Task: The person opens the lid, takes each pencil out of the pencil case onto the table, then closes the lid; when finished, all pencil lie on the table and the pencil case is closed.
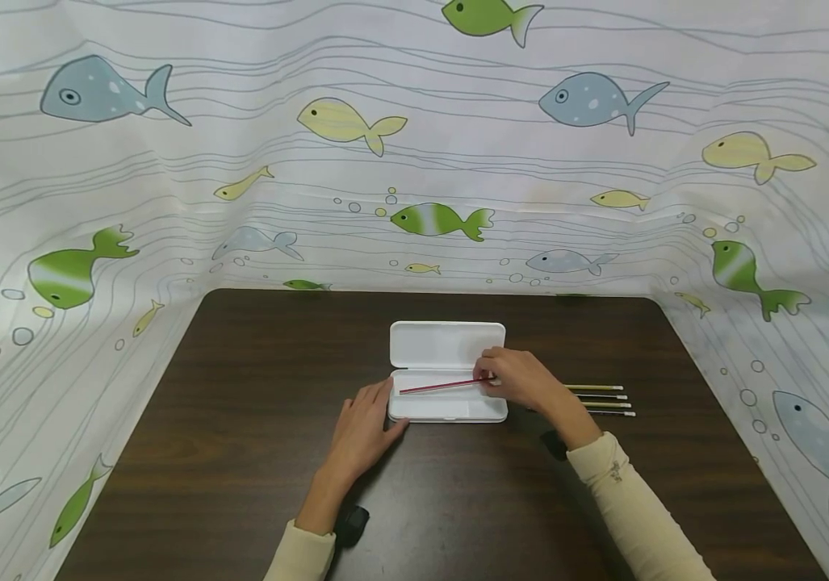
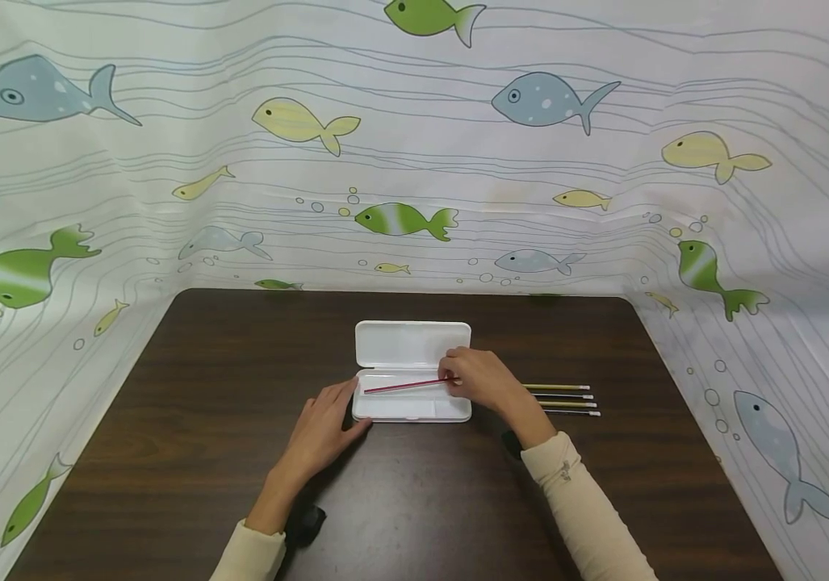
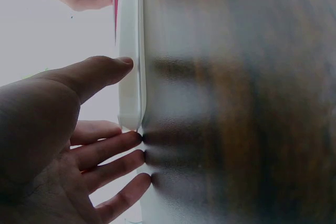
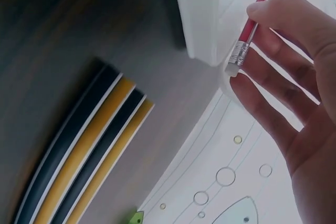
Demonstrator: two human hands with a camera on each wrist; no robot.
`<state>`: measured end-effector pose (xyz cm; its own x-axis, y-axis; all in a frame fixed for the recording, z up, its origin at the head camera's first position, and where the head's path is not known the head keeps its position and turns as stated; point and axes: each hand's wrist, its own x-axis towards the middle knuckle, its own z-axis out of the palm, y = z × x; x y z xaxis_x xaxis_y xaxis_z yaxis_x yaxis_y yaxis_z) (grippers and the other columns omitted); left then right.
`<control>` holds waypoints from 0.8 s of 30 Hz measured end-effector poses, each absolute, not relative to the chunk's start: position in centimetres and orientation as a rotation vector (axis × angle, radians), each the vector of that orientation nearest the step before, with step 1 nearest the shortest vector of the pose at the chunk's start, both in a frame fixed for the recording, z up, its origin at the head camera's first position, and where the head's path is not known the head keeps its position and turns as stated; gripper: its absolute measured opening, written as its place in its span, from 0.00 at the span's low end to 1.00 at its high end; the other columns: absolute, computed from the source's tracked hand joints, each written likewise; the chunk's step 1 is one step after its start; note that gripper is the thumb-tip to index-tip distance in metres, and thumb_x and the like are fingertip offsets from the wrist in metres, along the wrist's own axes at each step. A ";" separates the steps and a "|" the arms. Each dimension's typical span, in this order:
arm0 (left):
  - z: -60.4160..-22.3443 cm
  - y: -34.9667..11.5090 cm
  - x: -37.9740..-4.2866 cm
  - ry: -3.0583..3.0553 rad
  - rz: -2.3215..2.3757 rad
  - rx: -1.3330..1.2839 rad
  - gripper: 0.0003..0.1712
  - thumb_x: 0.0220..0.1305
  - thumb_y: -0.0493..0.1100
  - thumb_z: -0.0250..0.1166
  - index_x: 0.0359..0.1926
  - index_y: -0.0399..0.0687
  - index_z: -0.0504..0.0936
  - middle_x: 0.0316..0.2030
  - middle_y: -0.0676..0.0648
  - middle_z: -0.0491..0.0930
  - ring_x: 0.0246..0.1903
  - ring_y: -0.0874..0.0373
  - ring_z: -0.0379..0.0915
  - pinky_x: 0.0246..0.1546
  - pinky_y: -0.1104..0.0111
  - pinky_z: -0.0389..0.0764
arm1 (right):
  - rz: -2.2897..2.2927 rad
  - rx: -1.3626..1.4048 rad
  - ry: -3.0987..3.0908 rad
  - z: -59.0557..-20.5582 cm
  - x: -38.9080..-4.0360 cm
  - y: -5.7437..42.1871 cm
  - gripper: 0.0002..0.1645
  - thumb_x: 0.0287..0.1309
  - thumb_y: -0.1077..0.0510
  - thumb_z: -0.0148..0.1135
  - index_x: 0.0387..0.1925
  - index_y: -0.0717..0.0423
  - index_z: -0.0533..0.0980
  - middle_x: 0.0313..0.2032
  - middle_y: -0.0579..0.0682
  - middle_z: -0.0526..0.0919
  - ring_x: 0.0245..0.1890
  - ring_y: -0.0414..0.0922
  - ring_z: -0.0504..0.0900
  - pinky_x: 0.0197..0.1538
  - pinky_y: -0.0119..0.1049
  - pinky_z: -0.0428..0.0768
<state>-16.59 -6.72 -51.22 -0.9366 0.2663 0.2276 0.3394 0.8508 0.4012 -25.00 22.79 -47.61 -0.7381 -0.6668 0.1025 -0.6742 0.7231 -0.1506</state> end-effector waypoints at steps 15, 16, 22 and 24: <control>-51.3 -6.6 -16.6 -2.884 -0.659 -0.458 0.43 0.59 0.54 0.71 0.69 0.38 0.67 0.61 0.41 0.73 0.61 0.46 0.66 0.48 0.51 0.68 | 0.420 1.013 -2.860 -47.2 -24.0 27.8 0.11 0.49 0.61 0.75 0.35 0.45 0.83 0.33 0.38 0.78 0.30 0.36 0.75 0.35 0.37 0.76; -51.2 -6.6 -16.6 -2.888 -0.662 -0.455 0.43 0.59 0.54 0.71 0.69 0.38 0.67 0.61 0.41 0.72 0.61 0.46 0.66 0.48 0.51 0.68 | 0.417 1.005 -2.859 -47.1 -23.9 28.3 0.12 0.48 0.61 0.75 0.35 0.45 0.83 0.33 0.37 0.78 0.30 0.36 0.74 0.35 0.37 0.76; -51.4 -6.5 -16.7 -2.890 -0.657 -0.455 0.44 0.59 0.54 0.71 0.69 0.37 0.66 0.62 0.41 0.72 0.61 0.46 0.66 0.48 0.51 0.68 | 0.401 0.945 -2.853 -47.0 -23.0 31.7 0.13 0.46 0.62 0.76 0.34 0.45 0.83 0.32 0.38 0.77 0.29 0.36 0.74 0.34 0.39 0.77; -51.5 -6.5 -16.7 -2.885 -0.656 -0.461 0.44 0.59 0.54 0.71 0.69 0.37 0.66 0.62 0.41 0.72 0.61 0.46 0.66 0.48 0.51 0.68 | 0.393 0.938 -2.842 -47.0 -22.7 32.8 0.13 0.46 0.63 0.76 0.33 0.46 0.83 0.32 0.38 0.78 0.29 0.37 0.75 0.33 0.40 0.77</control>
